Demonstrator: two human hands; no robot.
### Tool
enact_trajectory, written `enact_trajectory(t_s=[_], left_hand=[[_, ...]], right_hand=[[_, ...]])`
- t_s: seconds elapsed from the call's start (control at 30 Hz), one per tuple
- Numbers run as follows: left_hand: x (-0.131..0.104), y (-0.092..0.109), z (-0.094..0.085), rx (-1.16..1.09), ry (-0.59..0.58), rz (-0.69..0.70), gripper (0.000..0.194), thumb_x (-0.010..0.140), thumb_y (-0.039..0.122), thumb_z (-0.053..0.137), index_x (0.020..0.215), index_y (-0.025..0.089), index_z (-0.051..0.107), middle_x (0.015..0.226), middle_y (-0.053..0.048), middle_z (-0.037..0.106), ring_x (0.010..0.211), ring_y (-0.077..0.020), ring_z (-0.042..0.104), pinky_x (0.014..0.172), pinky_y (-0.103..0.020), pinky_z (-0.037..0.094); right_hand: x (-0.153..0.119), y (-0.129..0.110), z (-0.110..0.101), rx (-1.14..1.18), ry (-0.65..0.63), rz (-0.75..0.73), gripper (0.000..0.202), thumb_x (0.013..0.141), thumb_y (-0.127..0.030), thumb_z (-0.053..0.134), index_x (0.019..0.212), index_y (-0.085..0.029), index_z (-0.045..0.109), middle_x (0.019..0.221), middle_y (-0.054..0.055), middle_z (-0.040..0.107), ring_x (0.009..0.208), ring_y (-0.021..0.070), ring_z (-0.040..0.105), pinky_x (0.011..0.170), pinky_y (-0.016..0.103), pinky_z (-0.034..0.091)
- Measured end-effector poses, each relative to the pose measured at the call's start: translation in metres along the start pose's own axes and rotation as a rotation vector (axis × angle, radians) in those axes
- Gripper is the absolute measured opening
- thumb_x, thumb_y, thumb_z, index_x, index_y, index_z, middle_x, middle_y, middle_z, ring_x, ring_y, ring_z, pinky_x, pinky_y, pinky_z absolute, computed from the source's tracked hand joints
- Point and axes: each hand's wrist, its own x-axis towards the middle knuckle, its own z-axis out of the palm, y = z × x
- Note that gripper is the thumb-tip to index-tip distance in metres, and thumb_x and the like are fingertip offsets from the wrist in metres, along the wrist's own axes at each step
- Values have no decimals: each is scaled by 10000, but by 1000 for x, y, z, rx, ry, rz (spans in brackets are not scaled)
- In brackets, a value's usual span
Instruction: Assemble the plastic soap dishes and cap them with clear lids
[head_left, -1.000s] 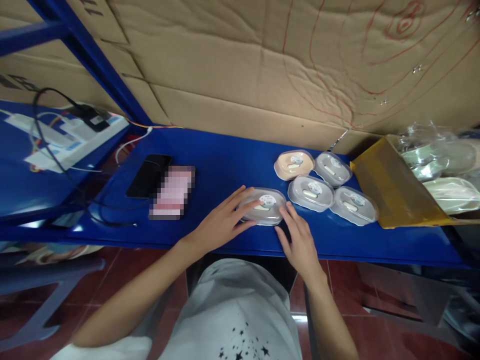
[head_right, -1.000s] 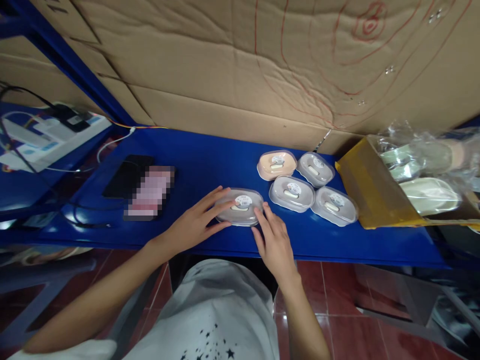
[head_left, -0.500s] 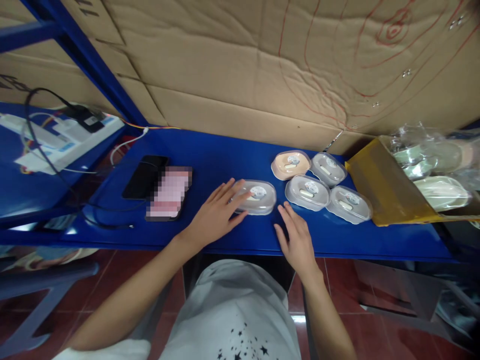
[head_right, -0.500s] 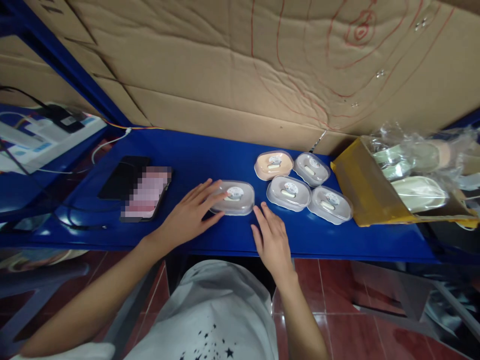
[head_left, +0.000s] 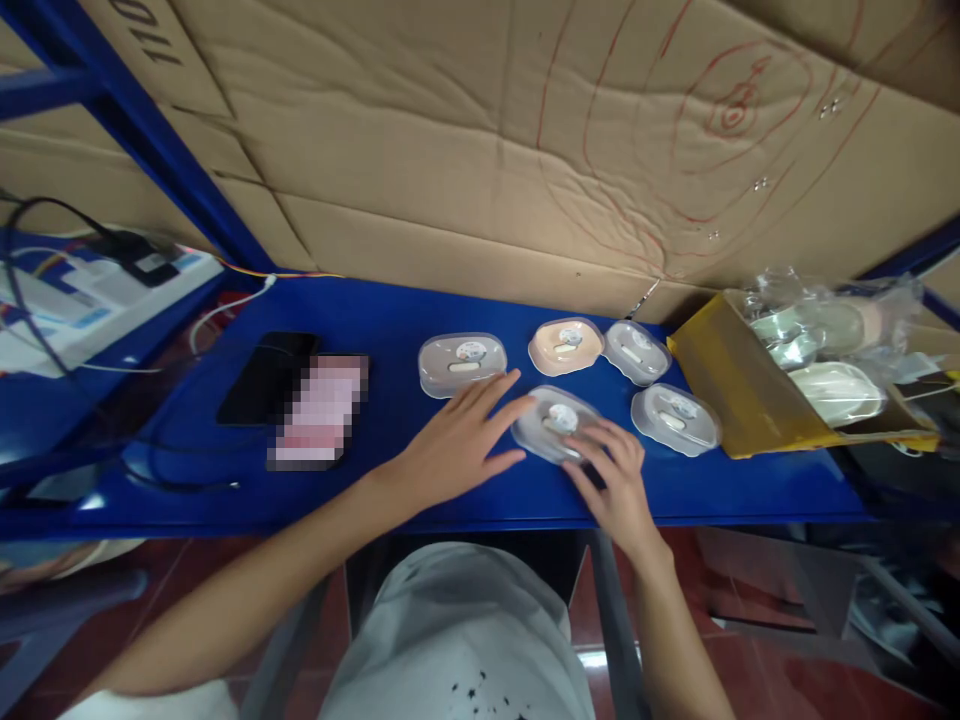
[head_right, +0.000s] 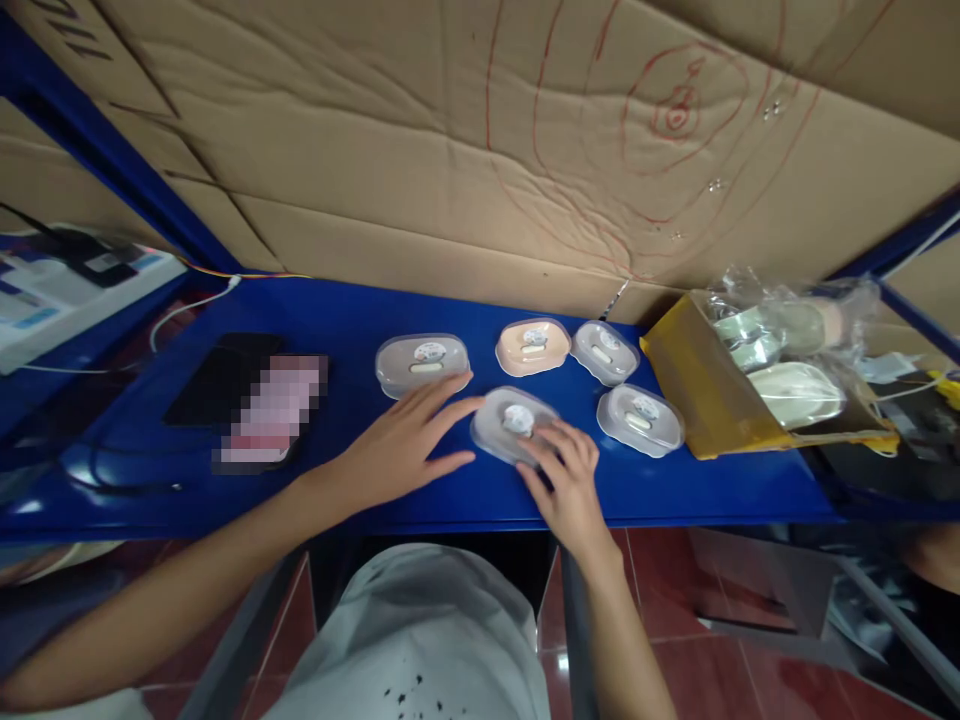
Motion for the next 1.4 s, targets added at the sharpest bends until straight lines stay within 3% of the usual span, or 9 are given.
enact_trajectory(t_s=[0.17,0.33,0.5,0.63,0.73,0.8,1.0,1.23,1.4], left_hand=[[-31,18,10,-230,-70,-100,737,1019,445,719,1645,342,344,1776,-121,331,1611,-327,403,1262,-543,450],[-43,21,27,-302,-55,-186,771,1029,416,708,1673,353,289,1781,-128,316,1615,-332,394,1265,-561,446],[-44,25,43,-203,14,-85,445,1061,330,653,1493,282,559,1746,-129,376,1591,-341,419,1238,-564,467],[-46,27,42,-143,66,-87,186,1088,312,598,1229,251,702,1600,-98,564,1462,-317,552,1159,-549,521],[-46,30,36,-149,87,-99,181,1099,332,582,1213,257,702,1471,-75,663,1384,-298,603,1100,-519,554],[-47,32,35,-161,116,-114,189,1106,331,572,1239,258,684,1436,-80,673,1372,-285,613,1093,-491,560],[-59,46,44,-74,344,-150,384,1075,342,636,1438,239,564,1593,-181,508,1448,-319,556,1116,-501,559],[-72,56,42,145,145,-104,119,1081,237,590,1123,216,699,1212,-79,760,1242,-305,680,1178,-618,428],[-94,51,28,171,186,-150,149,1088,255,567,1103,223,712,1097,-57,784,1154,-303,709,1167,-589,396]], right_hand=[[-6,-17,-2,252,-124,45,509,1007,-393,747,1499,-369,616,1582,97,539,1579,342,441,1230,553,476],[-1,-6,-4,367,-129,142,469,1037,-395,697,1499,-374,618,1572,81,586,1477,302,571,1216,524,506],[3,13,-5,195,-46,256,441,1075,-420,617,1508,-338,621,1625,80,569,1577,328,453,1279,632,393],[4,7,-10,88,-31,102,417,1097,-373,572,1507,-324,627,1649,78,551,1613,339,392,1273,655,364],[3,-14,-8,81,-195,-132,489,1064,-393,653,1544,-331,584,1536,67,665,1532,317,512,1265,620,358],[2,-27,-4,83,-273,-185,492,1068,-394,660,1546,-322,570,1441,52,733,1444,286,601,1266,593,342],[8,-35,5,110,-228,-117,374,1094,-373,617,1463,-310,631,1388,30,761,1356,250,652,1237,512,339],[38,-25,16,-42,-258,-91,357,1109,-389,579,1450,-328,663,1468,45,716,1467,285,564,1275,591,287],[42,-13,8,-68,-223,-108,432,1124,-348,527,1553,-320,573,1690,67,502,1613,275,391,1301,598,304]])
